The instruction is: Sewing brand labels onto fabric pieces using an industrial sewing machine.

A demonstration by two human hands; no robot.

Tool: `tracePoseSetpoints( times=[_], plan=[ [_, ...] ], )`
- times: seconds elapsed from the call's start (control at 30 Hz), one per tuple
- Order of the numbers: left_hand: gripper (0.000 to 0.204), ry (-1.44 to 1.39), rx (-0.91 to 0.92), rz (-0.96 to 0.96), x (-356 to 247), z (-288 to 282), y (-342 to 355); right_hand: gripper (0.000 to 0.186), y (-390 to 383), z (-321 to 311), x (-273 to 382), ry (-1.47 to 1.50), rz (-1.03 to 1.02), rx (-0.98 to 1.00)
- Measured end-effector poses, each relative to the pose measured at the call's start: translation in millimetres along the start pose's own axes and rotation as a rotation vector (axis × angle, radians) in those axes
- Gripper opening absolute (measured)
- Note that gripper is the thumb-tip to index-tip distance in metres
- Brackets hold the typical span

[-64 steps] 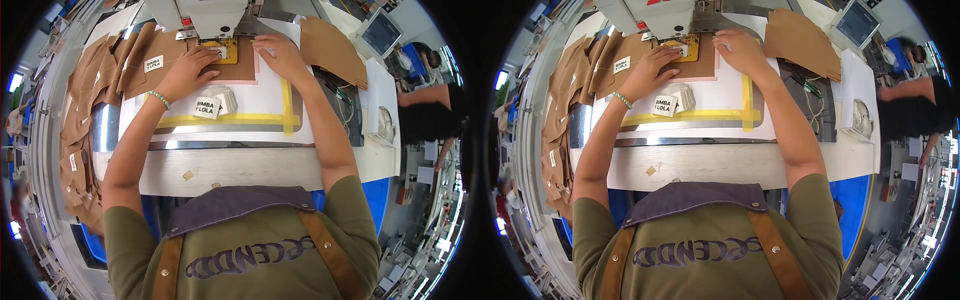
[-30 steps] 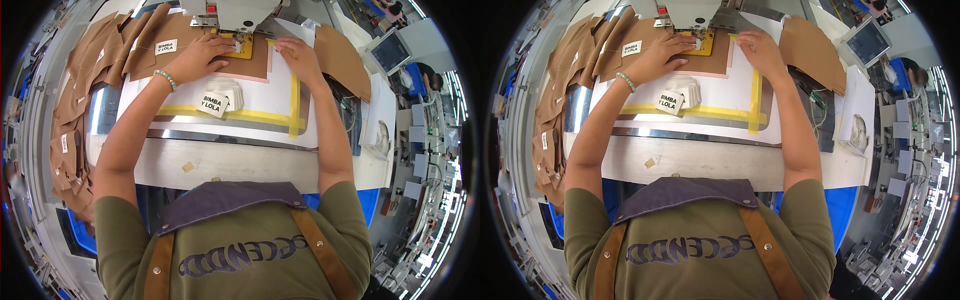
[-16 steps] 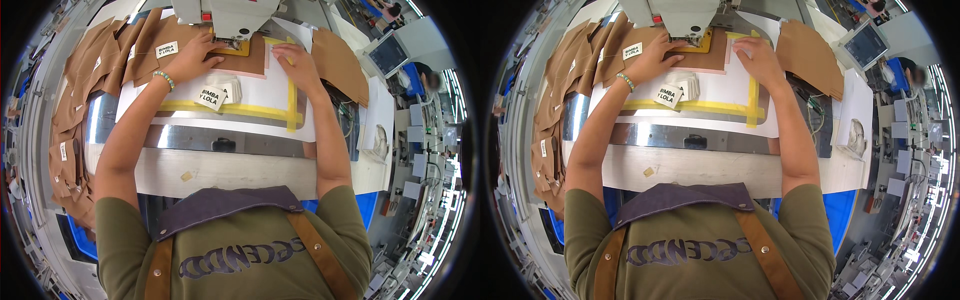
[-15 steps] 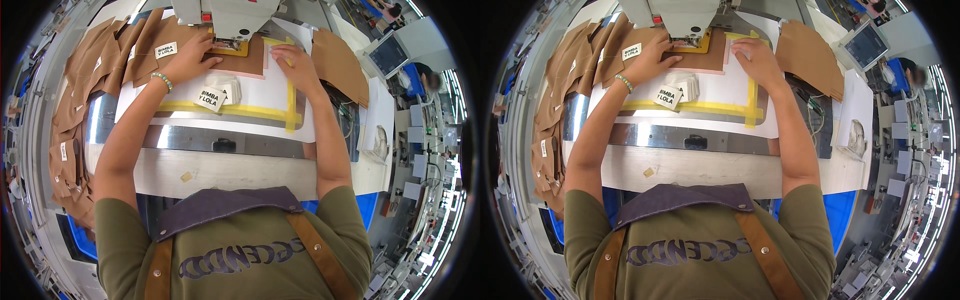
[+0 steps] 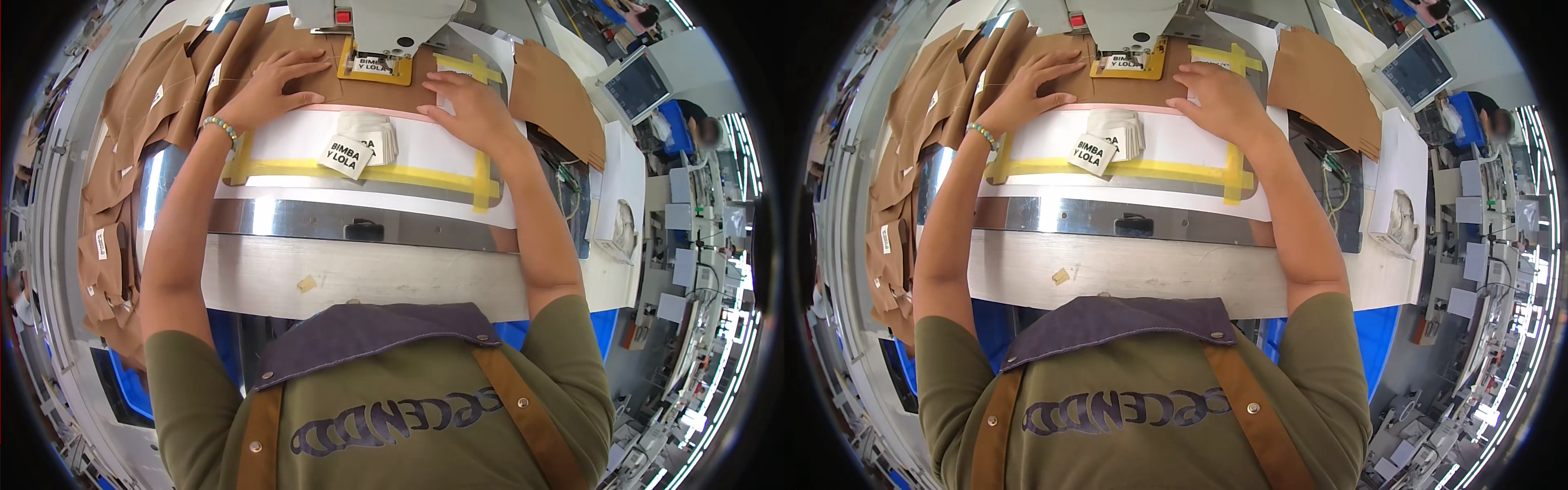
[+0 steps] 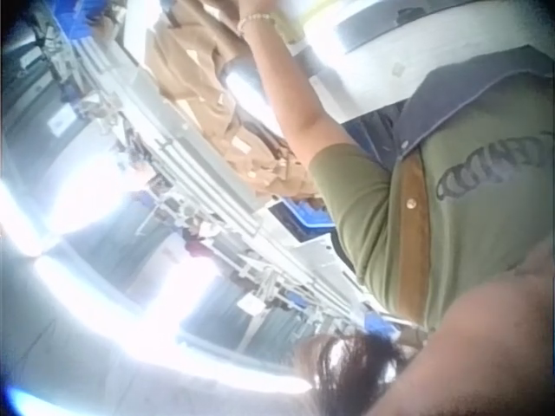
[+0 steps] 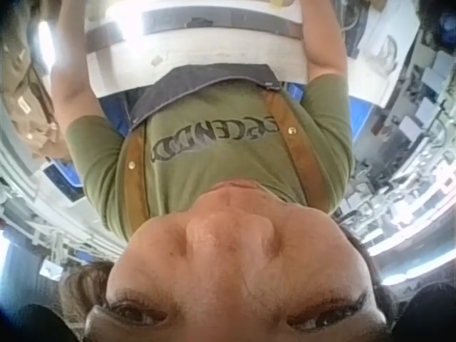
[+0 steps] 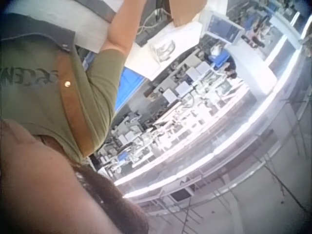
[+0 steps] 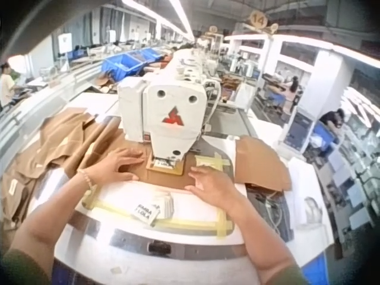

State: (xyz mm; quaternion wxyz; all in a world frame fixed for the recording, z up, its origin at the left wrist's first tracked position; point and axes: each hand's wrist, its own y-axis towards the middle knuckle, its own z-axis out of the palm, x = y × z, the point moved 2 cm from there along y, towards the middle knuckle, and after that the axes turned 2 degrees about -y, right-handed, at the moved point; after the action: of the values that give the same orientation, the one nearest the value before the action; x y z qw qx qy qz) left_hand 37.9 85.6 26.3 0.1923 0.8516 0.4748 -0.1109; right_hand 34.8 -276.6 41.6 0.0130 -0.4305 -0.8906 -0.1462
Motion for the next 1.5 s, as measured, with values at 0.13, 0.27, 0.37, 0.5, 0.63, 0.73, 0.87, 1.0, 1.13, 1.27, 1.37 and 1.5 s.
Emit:
tracePoseSetpoints(
  times=[0.13,0.27,0.37,0.5,0.63,0.73,0.87,1.0,1.13,1.27,1.37,1.5],
  plan=[
    [0.063,0.039,-0.032,0.036,-5,3,0,0.050,-2,-12,5,-0.007,-0.032,0.083],
    [0.051,0.065,-0.112,0.154,-23,11,2,0.047,-12,-30,22,-0.138,-0.051,0.180],
    [0.046,0.040,-0.122,0.212,-40,23,5,0.045,-23,-39,31,-0.188,0.023,0.303],
    [0.024,0.005,-0.207,0.253,-56,32,17,0.040,-36,-37,32,-0.266,0.057,0.305],
    [0.010,0.110,-0.194,0.368,-67,26,16,0.024,-38,-27,26,-0.298,-0.057,0.125],
    [0.015,0.219,-0.070,0.430,-75,20,-14,0.014,-45,-25,27,-0.266,-0.169,-0.010],
    [0.023,0.359,-0.052,0.391,-49,-5,-71,0.012,-62,-30,34,-0.120,-0.261,-0.149],
    [0.016,0.484,-0.138,0.128,27,-44,-114,0.013,-70,-45,19,-0.060,-0.156,-0.180],
    [0.012,0.459,-0.234,-0.263,96,-74,-140,0.017,-75,-61,-21,-0.098,-0.031,-0.246],
    [0.023,0.430,-0.200,-0.375,102,-82,-137,0.020,-80,-59,-61,-0.358,0.021,-0.312],
    [0.058,0.643,-0.232,-0.203,55,-79,-123,0.022,-79,-53,-80,-0.506,-0.041,-0.335],
    [0.057,0.399,-0.359,0.051,-30,-67,-87,0.020,-74,-55,-81,-0.169,0.080,-0.421]
  ],
)
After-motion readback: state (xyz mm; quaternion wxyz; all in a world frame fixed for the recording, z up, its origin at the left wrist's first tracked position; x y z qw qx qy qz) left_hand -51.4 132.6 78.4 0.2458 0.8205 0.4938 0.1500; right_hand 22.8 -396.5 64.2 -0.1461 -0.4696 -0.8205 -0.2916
